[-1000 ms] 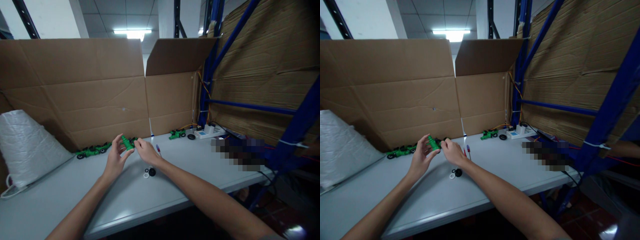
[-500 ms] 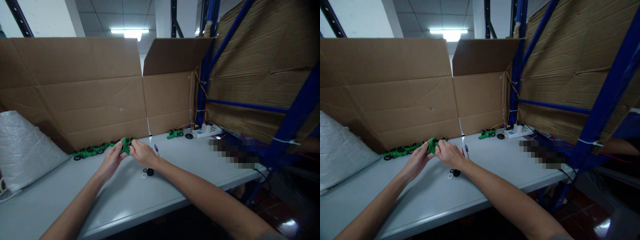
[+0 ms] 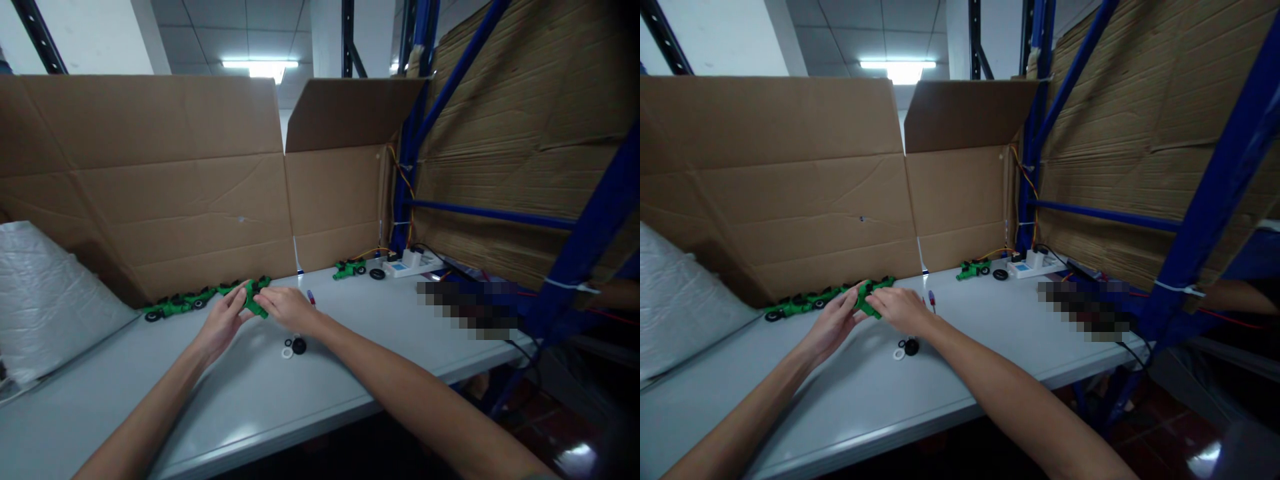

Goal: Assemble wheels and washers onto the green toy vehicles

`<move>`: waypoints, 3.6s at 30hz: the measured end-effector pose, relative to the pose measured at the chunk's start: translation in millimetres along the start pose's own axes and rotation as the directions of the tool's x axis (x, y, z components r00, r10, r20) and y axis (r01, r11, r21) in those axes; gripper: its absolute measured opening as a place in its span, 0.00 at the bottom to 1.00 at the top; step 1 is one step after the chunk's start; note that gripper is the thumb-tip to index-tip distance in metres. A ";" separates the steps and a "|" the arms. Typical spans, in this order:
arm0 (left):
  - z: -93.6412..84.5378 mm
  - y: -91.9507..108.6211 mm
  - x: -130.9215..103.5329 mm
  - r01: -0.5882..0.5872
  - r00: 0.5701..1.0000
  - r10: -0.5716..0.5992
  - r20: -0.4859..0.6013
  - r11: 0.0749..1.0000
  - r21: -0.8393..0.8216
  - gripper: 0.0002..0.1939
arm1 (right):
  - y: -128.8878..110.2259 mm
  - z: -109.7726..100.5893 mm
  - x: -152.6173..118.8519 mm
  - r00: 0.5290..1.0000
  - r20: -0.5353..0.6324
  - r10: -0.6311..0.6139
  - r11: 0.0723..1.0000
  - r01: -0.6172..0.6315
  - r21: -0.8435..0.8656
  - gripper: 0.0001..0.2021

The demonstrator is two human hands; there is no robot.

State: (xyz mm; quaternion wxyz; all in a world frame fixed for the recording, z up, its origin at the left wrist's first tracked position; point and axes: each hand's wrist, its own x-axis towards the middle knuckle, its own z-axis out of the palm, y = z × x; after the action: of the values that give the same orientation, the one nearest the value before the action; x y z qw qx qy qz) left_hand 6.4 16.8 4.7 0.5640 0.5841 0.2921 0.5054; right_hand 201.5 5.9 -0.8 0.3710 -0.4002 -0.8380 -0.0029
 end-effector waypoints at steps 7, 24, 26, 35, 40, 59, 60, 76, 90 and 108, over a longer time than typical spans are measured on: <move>-3.7 -2.2 3.8 -0.260 0.961 0.277 0.010 0.889 0.376 0.35 | 3.9 9.3 1.1 0.982 0.067 0.175 0.970 -0.184 0.159 0.22; 7.8 0.6 -5.7 0.261 0.965 -0.256 0.048 0.951 -0.167 0.24 | -1.8 -12.9 1.9 0.986 0.022 -0.164 0.920 0.161 -0.358 0.14; 9.0 2.0 -7.7 0.296 0.955 -0.285 0.083 0.935 -0.194 0.22 | -0.3 -16.8 2.8 0.972 0.054 -0.230 0.869 0.230 -0.439 0.16; 12.8 0.7 -10.1 0.028 0.996 -0.039 0.081 0.992 0.122 0.30 | 5.5 -1.3 3.2 0.999 -0.045 0.012 0.975 -0.022 -0.222 0.15; -0.3 -6.5 -2.2 -0.198 0.980 0.190 0.067 0.858 0.473 0.37 | 6.9 7.6 5.0 0.983 -0.043 0.176 0.973 -0.167 0.161 0.16; 10.7 5.0 -15.2 -0.349 0.923 0.374 0.090 0.719 0.600 0.37 | 2.4 9.6 14.1 0.950 0.182 0.253 0.325 -0.260 0.909 0.20; 12.6 6.7 -15.4 -0.319 0.936 0.347 0.055 0.775 0.546 0.36 | 3.8 8.5 13.7 0.956 0.155 0.248 0.407 -0.248 0.879 0.19; 20.0 5.4 -11.5 0.145 0.988 -0.135 0.074 0.979 -0.142 0.25 | 2.5 -19.8 2.1 0.986 -0.033 -0.163 0.970 0.154 -0.186 0.15; 10.8 -2.9 -5.8 -0.115 0.992 0.106 0.066 0.981 0.155 0.34 | 9.4 3.6 3.4 0.992 -0.065 0.105 0.981 -0.092 0.172 0.22; 4.7 -8.6 -2.0 -0.246 0.967 0.253 -0.031 0.958 0.147 0.39 | 17.9 22.4 1.4 0.928 0.033 0.370 0.786 -0.332 0.521 0.19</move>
State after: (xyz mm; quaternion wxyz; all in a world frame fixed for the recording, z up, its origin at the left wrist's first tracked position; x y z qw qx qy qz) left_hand 12.0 15.0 -3.4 0.4452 0.6423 0.2654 0.5646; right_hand 199.1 25.8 -21.4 0.4882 -0.4339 -0.7046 0.2775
